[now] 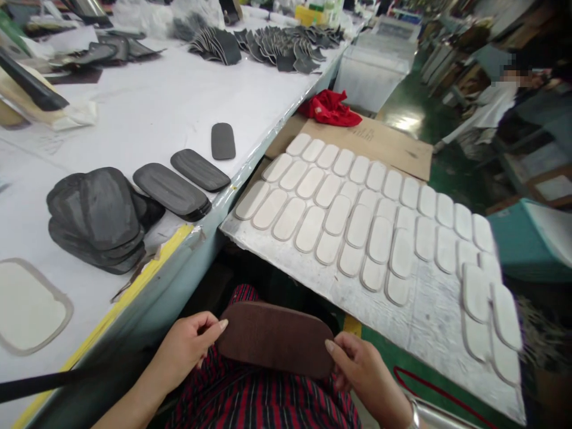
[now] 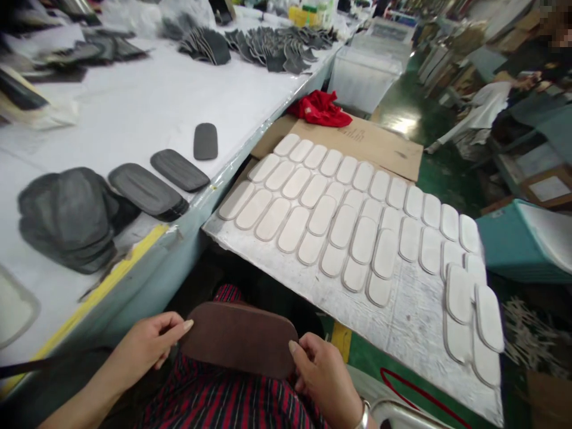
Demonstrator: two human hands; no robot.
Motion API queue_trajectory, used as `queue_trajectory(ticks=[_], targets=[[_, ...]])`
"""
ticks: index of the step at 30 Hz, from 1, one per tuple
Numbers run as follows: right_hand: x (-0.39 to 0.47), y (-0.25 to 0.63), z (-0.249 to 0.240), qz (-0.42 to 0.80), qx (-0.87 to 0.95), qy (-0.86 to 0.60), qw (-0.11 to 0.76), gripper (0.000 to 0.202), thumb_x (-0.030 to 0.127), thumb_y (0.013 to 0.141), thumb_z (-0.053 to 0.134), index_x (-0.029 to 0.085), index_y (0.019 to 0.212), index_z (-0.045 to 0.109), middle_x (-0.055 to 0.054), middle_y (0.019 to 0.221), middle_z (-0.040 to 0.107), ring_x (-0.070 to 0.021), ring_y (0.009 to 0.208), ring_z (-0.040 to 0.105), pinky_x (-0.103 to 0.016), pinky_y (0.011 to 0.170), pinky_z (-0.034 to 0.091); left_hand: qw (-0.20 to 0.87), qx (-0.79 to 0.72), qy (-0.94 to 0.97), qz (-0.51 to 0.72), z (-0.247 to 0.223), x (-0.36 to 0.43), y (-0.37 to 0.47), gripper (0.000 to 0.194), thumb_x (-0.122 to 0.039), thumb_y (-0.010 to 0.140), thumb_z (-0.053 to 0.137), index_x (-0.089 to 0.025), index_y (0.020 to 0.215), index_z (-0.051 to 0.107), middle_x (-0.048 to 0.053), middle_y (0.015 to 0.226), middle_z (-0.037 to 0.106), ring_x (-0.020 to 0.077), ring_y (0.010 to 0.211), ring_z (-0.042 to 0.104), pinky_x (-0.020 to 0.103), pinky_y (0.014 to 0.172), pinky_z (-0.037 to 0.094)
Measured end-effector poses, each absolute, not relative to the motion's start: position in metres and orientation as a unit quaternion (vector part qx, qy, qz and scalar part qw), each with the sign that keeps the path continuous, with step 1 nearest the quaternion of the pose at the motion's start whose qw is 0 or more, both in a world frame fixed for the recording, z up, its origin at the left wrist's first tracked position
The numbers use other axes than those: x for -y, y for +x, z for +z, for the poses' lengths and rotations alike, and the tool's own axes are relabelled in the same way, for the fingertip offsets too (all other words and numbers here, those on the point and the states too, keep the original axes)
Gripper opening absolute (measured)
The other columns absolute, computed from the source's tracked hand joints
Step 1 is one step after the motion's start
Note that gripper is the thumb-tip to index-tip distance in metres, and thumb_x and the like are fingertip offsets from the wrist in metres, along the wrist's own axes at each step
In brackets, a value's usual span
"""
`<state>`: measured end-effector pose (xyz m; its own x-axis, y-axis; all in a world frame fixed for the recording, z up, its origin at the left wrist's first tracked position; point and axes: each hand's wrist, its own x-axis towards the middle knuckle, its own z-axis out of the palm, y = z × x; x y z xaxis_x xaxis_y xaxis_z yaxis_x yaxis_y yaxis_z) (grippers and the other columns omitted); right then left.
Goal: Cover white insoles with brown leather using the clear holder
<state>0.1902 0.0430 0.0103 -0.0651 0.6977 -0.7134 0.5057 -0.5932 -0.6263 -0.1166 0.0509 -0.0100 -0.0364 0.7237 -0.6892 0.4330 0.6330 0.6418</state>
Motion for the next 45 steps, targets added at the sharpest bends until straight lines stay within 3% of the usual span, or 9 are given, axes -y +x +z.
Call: queue_trajectory(ticks=[6,17,24,30,37,45], targets=[[-0.041,0.195,0.004,0.635,0.368,-0.673,0.096,0.029,0.041,0.080,0.044,0.018,0.063,0.044,0.005,0.045,0.050,-0.0085,0.034,0.051,-0.015,0.031,0.033,0.576,-0.709,0.391,0.112,-0.022,-0.050,-0.122,0.044,-0.061,0.069,0.050,-0.018,0.061,0.045,-0.007,0.040,0.039,0.0078,0.035,0.036,0.018,0.038,0.027],[-0.038,0.200,-0.006,0.644,0.372,-0.657,0.125,0.029,0.042,0.080,0.045,0.018,0.063,0.045,0.005,0.045,0.051,-0.0083,0.034,0.051,-0.014,0.031,0.034,0.560,-0.727,0.390,0.079,-0.026,-0.048,-0.124,0.046,-0.065,0.066,0.050,-0.018,0.065,0.049,-0.007,0.041,0.041,0.0087,0.037,0.037,0.019,0.041,0.029],[-0.038,0.200,-0.005,0.619,0.405,-0.664,0.104,0.030,0.043,0.082,0.041,0.019,0.064,0.045,0.004,0.047,0.053,-0.0103,0.036,0.055,-0.015,0.030,0.034,0.519,-0.739,0.422,0.081,-0.020,-0.049,-0.118,0.044,-0.063,0.068,0.049,-0.019,0.066,0.050,-0.007,0.040,0.042,0.0096,0.039,0.039,0.019,0.043,0.031],[-0.046,0.199,0.001,0.524,0.525,-0.669,0.056,0.031,0.040,0.079,0.046,0.018,0.056,0.046,0.004,0.039,0.049,-0.0105,0.035,0.055,-0.014,0.032,0.034,0.471,-0.738,0.479,0.073,-0.008,-0.053,-0.111,0.043,-0.061,0.068,0.049,-0.019,0.064,0.051,-0.007,0.037,0.039,0.0100,0.037,0.039,0.019,0.040,0.030],[-0.034,0.201,0.005,0.603,0.443,-0.658,0.087,0.037,0.046,0.080,0.042,0.018,0.055,0.043,0.004,0.043,0.051,-0.0104,0.033,0.054,-0.015,0.028,0.035,0.450,-0.733,0.498,0.107,-0.007,-0.049,-0.112,0.040,-0.058,0.069,0.052,-0.018,0.066,0.054,-0.006,0.040,0.043,0.0105,0.037,0.043,0.019,0.040,0.034],[-0.024,0.193,0.002,0.591,0.428,-0.674,0.113,0.035,0.046,0.078,0.045,0.019,0.056,0.043,0.004,0.043,0.050,-0.0093,0.033,0.052,-0.016,0.030,0.036,0.455,-0.729,0.487,0.153,-0.007,-0.042,-0.110,0.039,-0.056,0.070,0.053,-0.016,0.066,0.055,-0.005,0.042,0.046,0.0101,0.037,0.044,0.019,0.039,0.034]])
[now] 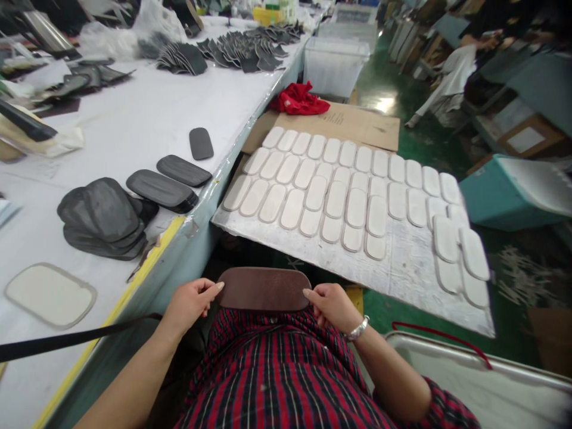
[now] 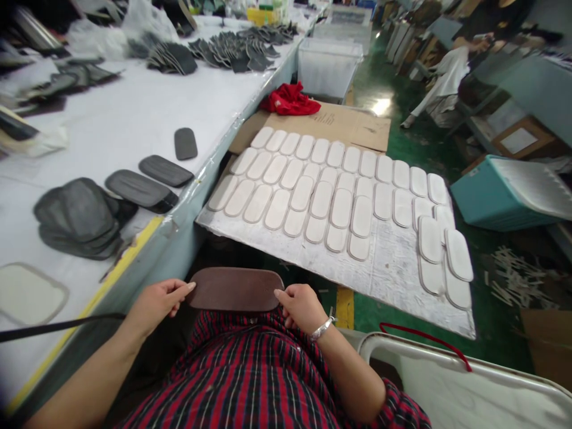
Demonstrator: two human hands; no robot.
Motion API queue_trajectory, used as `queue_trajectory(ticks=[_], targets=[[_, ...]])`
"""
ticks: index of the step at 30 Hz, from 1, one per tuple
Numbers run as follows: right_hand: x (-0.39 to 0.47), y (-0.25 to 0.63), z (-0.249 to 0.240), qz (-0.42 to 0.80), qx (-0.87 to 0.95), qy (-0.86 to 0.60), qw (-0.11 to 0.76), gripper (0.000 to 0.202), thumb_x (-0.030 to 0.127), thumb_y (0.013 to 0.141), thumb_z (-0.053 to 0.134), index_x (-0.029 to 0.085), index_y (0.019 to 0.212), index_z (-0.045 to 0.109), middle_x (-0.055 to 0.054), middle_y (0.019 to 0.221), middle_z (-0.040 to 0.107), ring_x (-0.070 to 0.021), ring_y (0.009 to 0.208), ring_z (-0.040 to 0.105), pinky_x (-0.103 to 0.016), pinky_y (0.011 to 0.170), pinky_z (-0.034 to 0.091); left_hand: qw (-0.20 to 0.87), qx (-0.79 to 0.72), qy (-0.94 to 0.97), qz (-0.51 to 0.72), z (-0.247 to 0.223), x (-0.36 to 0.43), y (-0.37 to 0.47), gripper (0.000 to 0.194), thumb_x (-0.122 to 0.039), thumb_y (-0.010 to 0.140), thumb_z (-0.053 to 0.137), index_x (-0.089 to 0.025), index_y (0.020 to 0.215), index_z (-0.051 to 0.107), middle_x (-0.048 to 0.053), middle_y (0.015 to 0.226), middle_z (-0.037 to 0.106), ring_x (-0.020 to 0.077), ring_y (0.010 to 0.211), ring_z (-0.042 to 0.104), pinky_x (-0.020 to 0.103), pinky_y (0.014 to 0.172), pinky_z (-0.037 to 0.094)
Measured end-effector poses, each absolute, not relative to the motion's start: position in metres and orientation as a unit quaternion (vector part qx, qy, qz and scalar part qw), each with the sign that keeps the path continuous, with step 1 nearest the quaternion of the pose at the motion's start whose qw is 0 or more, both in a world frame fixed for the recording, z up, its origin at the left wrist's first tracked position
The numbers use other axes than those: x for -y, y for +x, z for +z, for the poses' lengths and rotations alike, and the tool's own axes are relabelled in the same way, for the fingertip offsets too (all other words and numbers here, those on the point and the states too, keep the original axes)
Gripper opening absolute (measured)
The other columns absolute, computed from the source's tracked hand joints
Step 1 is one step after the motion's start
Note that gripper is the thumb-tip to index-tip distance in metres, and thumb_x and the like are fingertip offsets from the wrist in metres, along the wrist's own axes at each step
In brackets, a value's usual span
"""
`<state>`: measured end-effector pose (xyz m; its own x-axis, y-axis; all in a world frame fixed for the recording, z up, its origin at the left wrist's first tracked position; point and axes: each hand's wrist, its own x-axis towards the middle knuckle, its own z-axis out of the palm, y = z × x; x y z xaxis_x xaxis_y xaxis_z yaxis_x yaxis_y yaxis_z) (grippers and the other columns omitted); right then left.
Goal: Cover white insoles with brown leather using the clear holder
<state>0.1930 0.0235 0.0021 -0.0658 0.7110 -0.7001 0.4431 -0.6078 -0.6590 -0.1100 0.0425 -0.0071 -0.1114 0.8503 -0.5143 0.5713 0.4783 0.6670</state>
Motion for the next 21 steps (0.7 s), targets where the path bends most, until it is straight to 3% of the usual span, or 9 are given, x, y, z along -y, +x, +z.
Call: queue_trajectory(ticks=[3,7,10,12,15,18,21], targets=[[-0.025,0.194,0.005,0.545,0.491,-0.674,0.089,0.037,0.047,0.080,0.042,0.019,0.056,0.043,0.003,0.044,0.050,-0.0099,0.034,0.052,-0.018,0.033,0.034,0.462,-0.723,0.486,0.166,-0.004,-0.042,-0.107,0.038,-0.055,0.070,0.053,-0.016,0.065,0.053,-0.005,0.042,0.045,0.0096,0.037,0.042,0.019,0.039,0.033],[-0.030,0.202,0.012,0.343,0.657,-0.671,0.019,0.038,0.049,0.077,0.047,0.019,0.055,0.046,0.001,0.048,0.052,-0.0132,0.044,0.052,-0.024,0.045,0.036,0.424,-0.731,0.512,0.154,0.001,-0.042,-0.107,0.038,-0.054,0.070,0.051,-0.017,0.063,0.053,-0.005,0.042,0.044,0.0101,0.036,0.043,0.020,0.039,0.031],[-0.034,0.198,0.014,0.191,0.727,-0.658,0.039,0.032,0.048,0.077,0.051,0.017,0.085,0.056,-0.005,0.073,0.062,-0.0198,0.066,0.057,-0.030,0.059,0.043,0.387,-0.734,0.536,0.157,0.000,-0.039,-0.111,0.039,-0.055,0.070,0.052,-0.017,0.060,0.053,-0.004,0.046,0.047,0.0108,0.041,0.045,0.021,0.042,0.033],[-0.036,0.186,0.013,0.128,0.781,-0.606,0.084,0.046,0.046,0.079,0.049,0.013,0.112,0.048,-0.013,0.103,0.059,-0.0245,0.092,0.055,-0.036,0.078,0.043,0.381,-0.729,0.537,0.187,-0.005,-0.033,-0.115,0.039,-0.054,0.073,0.050,-0.017,0.063,0.055,-0.002,0.053,0.052,0.0128,0.051,0.050,0.023,0.049,0.038],[-0.036,0.160,0.006,0.084,0.868,-0.480,0.094,0.068,0.051,0.078,0.049,0.012,0.131,0.032,-0.016,0.134,0.036,-0.0294,0.123,0.032,-0.044,0.100,0.027,0.405,-0.707,0.502,0.289,-0.019,-0.018,-0.115,0.039,-0.049,0.078,0.047,-0.016,0.096,0.056,0.006,0.088,0.062,0.0188,0.082,0.058,0.027,0.070,0.045],[-0.036,0.135,-0.005,0.078,0.914,-0.393,0.061,0.079,0.057,0.075,0.049,0.010,0.134,0.028,-0.016,0.141,0.024,-0.0313,0.129,0.018,-0.047,0.104,0.017,0.458,-0.646,0.495,0.359,-0.034,-0.002,-0.106,0.067,-0.045,0.074,0.055,-0.015,0.130,0.032,0.013,0.128,0.044,0.0241,0.116,0.042,0.034,0.093,0.038],[-0.037,0.121,-0.012,0.074,0.925,-0.369,0.051,0.082,0.055,0.073,0.052,0.008,0.135,0.027,-0.018,0.142,0.021,-0.0323,0.130,0.014,-0.049,0.105,0.015,0.505,-0.585,0.501,0.390,-0.043,0.008,-0.091,0.088,-0.041,0.069,0.063,-0.015,0.137,0.014,0.012,0.136,0.034,0.0253,0.124,0.033,0.038,0.103,0.027]])
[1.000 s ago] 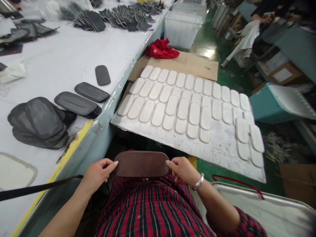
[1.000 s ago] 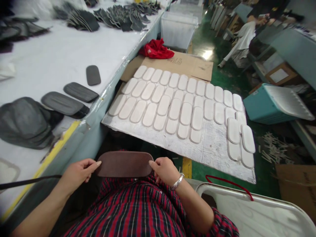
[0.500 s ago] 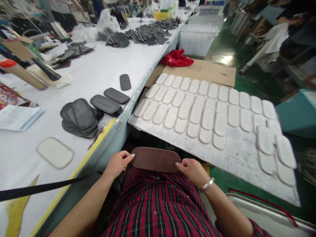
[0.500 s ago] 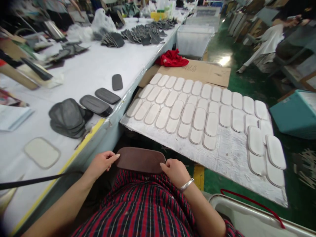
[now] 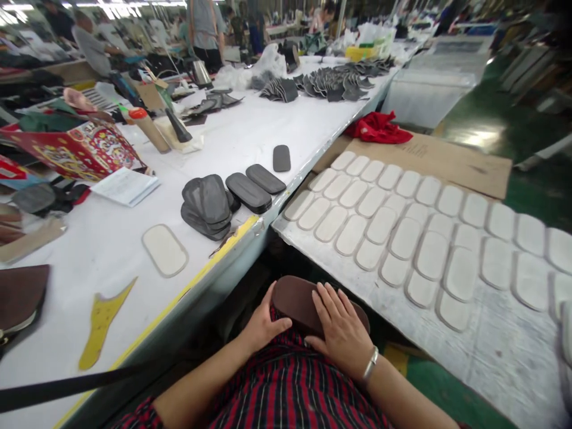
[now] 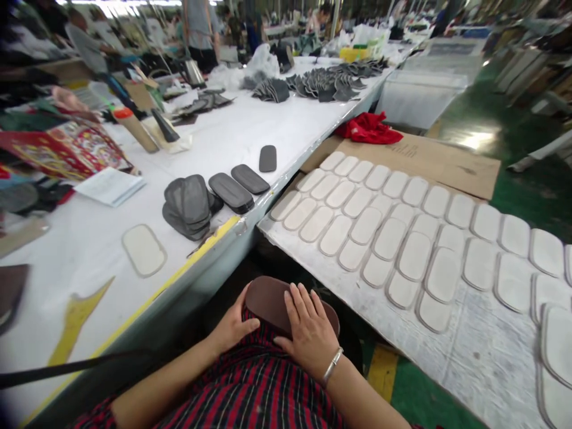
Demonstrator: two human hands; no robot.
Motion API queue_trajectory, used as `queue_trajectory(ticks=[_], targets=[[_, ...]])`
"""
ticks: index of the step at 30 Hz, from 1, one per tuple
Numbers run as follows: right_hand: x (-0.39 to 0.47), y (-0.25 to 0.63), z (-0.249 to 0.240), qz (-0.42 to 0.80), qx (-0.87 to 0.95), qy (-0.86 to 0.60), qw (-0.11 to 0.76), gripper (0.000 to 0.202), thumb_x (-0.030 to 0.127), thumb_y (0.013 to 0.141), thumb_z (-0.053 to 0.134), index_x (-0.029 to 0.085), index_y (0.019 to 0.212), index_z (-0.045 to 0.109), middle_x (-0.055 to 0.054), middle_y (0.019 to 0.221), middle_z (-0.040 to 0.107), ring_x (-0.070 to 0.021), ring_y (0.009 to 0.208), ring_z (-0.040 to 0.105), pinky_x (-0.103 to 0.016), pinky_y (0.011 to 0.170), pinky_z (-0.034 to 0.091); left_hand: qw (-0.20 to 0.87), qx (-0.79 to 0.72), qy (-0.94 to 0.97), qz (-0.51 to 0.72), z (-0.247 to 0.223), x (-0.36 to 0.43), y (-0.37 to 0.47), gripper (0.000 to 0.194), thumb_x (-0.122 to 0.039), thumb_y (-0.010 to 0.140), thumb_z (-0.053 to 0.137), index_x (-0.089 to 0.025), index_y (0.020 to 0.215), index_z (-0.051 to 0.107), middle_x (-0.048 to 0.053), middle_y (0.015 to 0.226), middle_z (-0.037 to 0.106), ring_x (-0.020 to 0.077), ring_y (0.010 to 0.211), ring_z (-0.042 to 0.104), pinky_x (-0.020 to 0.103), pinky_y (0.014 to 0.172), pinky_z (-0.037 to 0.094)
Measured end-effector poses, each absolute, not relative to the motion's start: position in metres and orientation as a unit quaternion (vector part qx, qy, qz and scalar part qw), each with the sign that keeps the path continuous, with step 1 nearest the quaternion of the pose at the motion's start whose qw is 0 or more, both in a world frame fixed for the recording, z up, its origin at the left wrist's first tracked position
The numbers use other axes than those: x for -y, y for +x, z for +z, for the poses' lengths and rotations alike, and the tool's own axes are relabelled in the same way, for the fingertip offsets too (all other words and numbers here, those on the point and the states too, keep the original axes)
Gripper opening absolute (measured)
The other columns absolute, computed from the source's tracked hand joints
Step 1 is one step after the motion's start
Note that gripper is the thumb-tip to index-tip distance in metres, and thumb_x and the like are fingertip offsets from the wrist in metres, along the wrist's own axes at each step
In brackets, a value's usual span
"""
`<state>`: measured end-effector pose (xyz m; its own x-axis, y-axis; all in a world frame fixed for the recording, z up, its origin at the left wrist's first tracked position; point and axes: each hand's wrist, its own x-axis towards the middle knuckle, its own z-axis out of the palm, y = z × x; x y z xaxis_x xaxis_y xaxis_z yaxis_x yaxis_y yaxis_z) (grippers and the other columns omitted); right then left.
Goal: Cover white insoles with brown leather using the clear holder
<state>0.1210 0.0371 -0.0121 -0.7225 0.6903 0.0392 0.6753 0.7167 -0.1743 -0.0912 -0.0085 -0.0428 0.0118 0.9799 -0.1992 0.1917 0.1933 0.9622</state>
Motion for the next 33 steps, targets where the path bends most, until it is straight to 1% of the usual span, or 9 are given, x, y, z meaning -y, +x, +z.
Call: queue_trajectory(ticks=[2,4,9,13,19,24,27,30,33], targets=[[-0.039,0.114,-0.014,0.073,0.930,-0.356,0.053,0.083,0.054,0.072,0.054,0.007,0.135,0.027,-0.017,0.142,0.020,-0.0330,0.130,0.014,-0.049,0.104,0.015,0.516,-0.574,0.483,0.413,-0.046,0.010,-0.083,0.087,-0.040,0.072,0.061,-0.016,0.138,0.010,0.011,0.137,0.033,0.0243,0.125,0.032,0.039,0.105,0.024],[-0.042,0.106,-0.014,0.076,0.936,-0.341,0.050,0.083,0.054,0.072,0.055,0.007,0.135,0.026,-0.017,0.142,0.019,-0.0332,0.130,0.014,-0.049,0.104,0.015,0.523,-0.576,0.460,0.428,-0.048,0.010,-0.079,0.080,-0.039,0.077,0.056,-0.017,0.138,0.009,0.010,0.139,0.030,0.0228,0.126,0.030,0.040,0.107,0.022],[-0.045,0.083,-0.012,0.090,0.941,-0.324,0.034,0.083,0.051,0.073,0.055,0.009,0.136,0.024,-0.015,0.143,0.017,-0.0325,0.131,0.012,-0.049,0.105,0.014,0.546,-0.568,0.425,0.447,-0.055,0.010,-0.082,0.067,-0.037,0.083,0.047,-0.020,0.138,0.014,0.007,0.142,0.025,0.0197,0.129,0.024,0.038,0.109,0.019],[-0.046,0.069,-0.011,0.108,0.944,-0.311,0.027,0.083,0.051,0.073,0.054,0.010,0.137,0.021,-0.013,0.144,0.016,-0.0311,0.131,0.011,-0.048,0.106,0.013,0.554,-0.588,0.403,0.430,-0.055,0.010,-0.086,0.054,-0.038,0.088,0.035,-0.022,0.137,0.020,0.004,0.142,0.025,0.0175,0.131,0.020,0.037,0.111,0.014],[-0.046,0.061,-0.012,0.135,0.947,-0.292,0.007,0.084,0.048,0.072,0.055,0.011,0.138,0.019,-0.012,0.145,0.011,-0.0292,0.132,0.008,-0.044,0.107,0.012,0.556,-0.604,0.412,0.396,-0.059,0.013,-0.086,0.052,-0.039,0.089,0.029,-0.020,0.137,0.019,0.002,0.144,0.021,0.0162,0.132,0.012,0.034,0.111,0.011],[-0.049,0.057,-0.010,0.141,0.943,-0.303,0.010,0.081,0.044,0.073,0.055,0.009,0.137,0.021,-0.013,0.145,0.012,-0.0287,0.132,0.008,-0.043,0.108,0.011,0.524,-0.626,0.424,0.393,-0.063,0.010,-0.083,0.051,-0.038,0.089,0.031,-0.019,0.136,0.024,0.004,0.142,0.026,0.0179,0.131,0.019,0.037,0.111,0.013],[-0.051,0.068,-0.006,0.146,0.936,-0.319,0.010,0.082,0.048,0.073,0.054,0.009,0.137,0.020,-0.012,0.145,0.012,-0.0275,0.132,0.008,-0.042,0.108,0.013,0.505,-0.643,0.430,0.384,-0.062,0.008,-0.080,0.050,-0.037,0.088,0.033,-0.019,0.134,0.027,0.005,0.141,0.029,0.0183,0.130,0.023,0.037,0.110,0.014],[-0.050,0.102,-0.004,0.143,0.918,-0.369,0.008,0.086,0.051,0.072,0.055,0.010,0.138,0.019,-0.011,0.145,0.012,-0.0275,0.132,0.008,-0.043,0.108,0.015,0.485,-0.657,0.442,0.371,-0.062,0.005,-0.076,0.052,-0.039,0.087,0.036,-0.018,0.134,0.028,0.006,0.139,0.031,0.0187,0.129,0.024,0.035,0.110,0.015],[-0.040,0.147,-0.003,0.133,0.887,-0.442,0.004,0.085,0.047,0.072,0.056,0.009,0.138,0.018,-0.012,0.145,0.013,-0.0286,0.132,0.009,-0.047,0.107,0.016,0.479,-0.664,0.443,0.365,-0.060,0.003,-0.071,0.053,-0.041,0.085,0.038,-0.017,0.132,0.032,0.006,0.138,0.034,0.0198,0.129,0.025,0.034,0.109,0.016]])
